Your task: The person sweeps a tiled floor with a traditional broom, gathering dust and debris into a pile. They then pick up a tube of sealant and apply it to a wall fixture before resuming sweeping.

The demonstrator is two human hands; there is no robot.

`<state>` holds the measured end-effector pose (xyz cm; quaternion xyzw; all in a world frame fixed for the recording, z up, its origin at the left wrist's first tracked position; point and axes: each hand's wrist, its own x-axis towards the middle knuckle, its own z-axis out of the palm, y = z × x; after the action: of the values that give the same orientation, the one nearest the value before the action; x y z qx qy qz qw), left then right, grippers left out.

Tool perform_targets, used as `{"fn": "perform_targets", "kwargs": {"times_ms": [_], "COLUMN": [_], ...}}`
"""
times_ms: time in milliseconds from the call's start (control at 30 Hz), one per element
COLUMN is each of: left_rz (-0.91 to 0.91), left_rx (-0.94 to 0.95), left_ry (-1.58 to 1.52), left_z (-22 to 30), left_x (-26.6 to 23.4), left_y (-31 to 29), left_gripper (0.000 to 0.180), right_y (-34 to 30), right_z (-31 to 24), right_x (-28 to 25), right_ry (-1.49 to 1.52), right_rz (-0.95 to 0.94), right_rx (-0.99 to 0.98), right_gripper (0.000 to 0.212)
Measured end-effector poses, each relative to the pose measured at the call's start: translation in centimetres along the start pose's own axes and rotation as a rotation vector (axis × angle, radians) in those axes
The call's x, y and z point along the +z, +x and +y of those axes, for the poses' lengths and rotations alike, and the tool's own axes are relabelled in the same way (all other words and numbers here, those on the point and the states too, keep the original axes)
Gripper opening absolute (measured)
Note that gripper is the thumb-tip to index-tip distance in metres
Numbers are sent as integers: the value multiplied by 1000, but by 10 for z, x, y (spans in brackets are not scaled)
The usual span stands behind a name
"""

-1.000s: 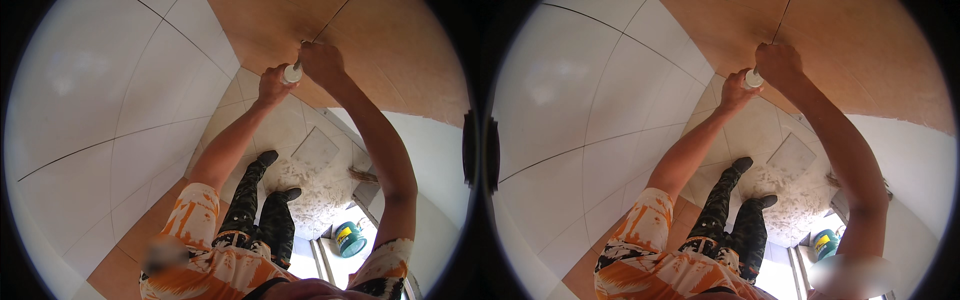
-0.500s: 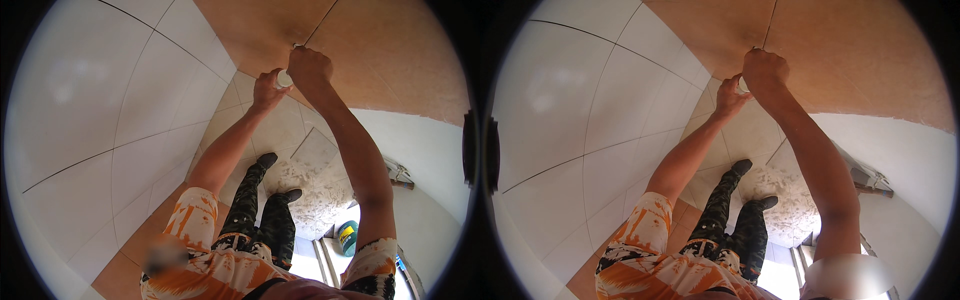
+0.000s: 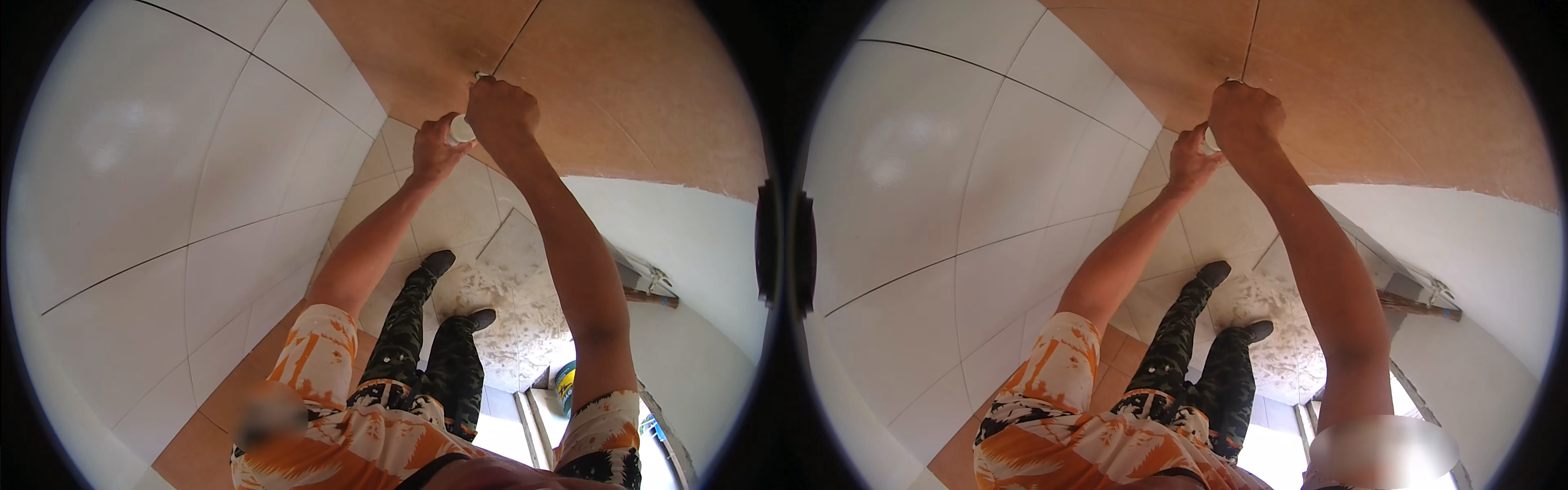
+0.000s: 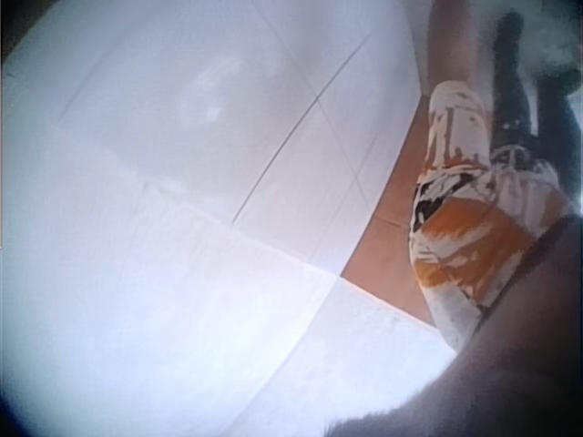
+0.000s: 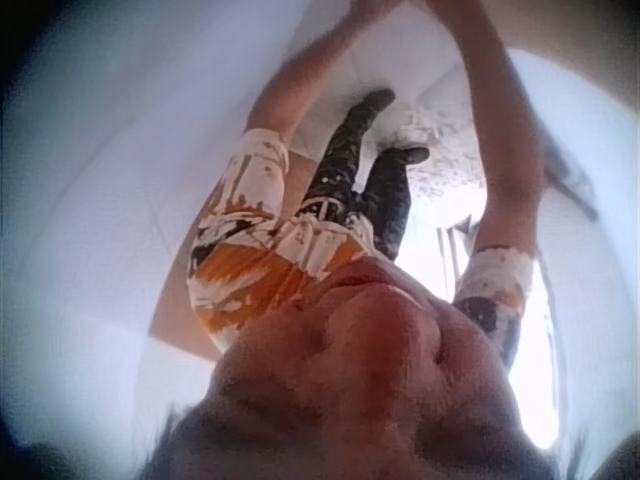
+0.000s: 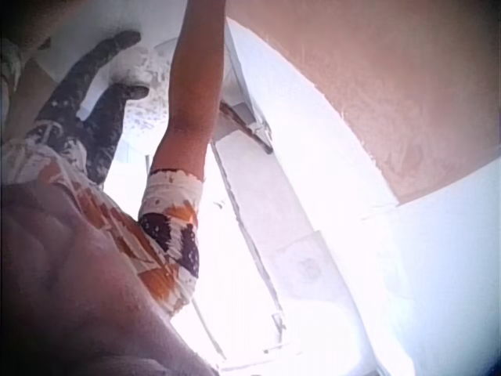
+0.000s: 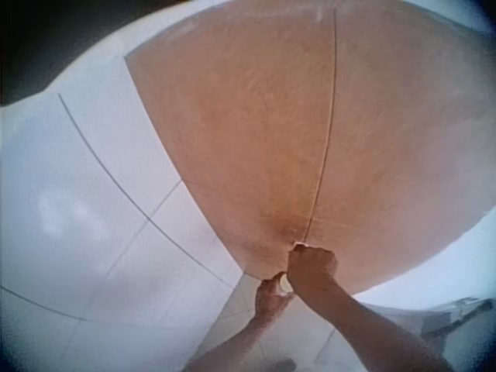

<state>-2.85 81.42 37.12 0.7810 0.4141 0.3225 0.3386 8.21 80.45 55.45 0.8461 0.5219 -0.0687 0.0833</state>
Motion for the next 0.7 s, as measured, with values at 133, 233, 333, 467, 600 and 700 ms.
{"fn": "perform_targets", "kwargs": {"times_ms": [133,233,333,467,600,700], "left_rz": [-5,-18,-20,-33,22,34], "left_rx": [-14,-5,2,-8,10,2], "left_ry": [-11,-1,23,35,-42,-113], "left_z": [-1,-2,-4,-4,-4,-8], "left_x": [0,1,2,4,5,7], "left_y": [0,0,0,-1,-3,-5], "left_gripper": [60,61,63,64,62,61], "right_y": [1,1,1,0,-17,-56], "right_z": [3,3,-1,-4,14,43], "right_x": [-4,-6,-8,-8,15,72], "right_ry": [-45,7,46,60,252,620], "right_rz": [-11,-11,-37,-22,138,243], "right_rx": [-90,-75,-17,37,-60,68], "right_gripper": [24,25,28,30,24,21]}}
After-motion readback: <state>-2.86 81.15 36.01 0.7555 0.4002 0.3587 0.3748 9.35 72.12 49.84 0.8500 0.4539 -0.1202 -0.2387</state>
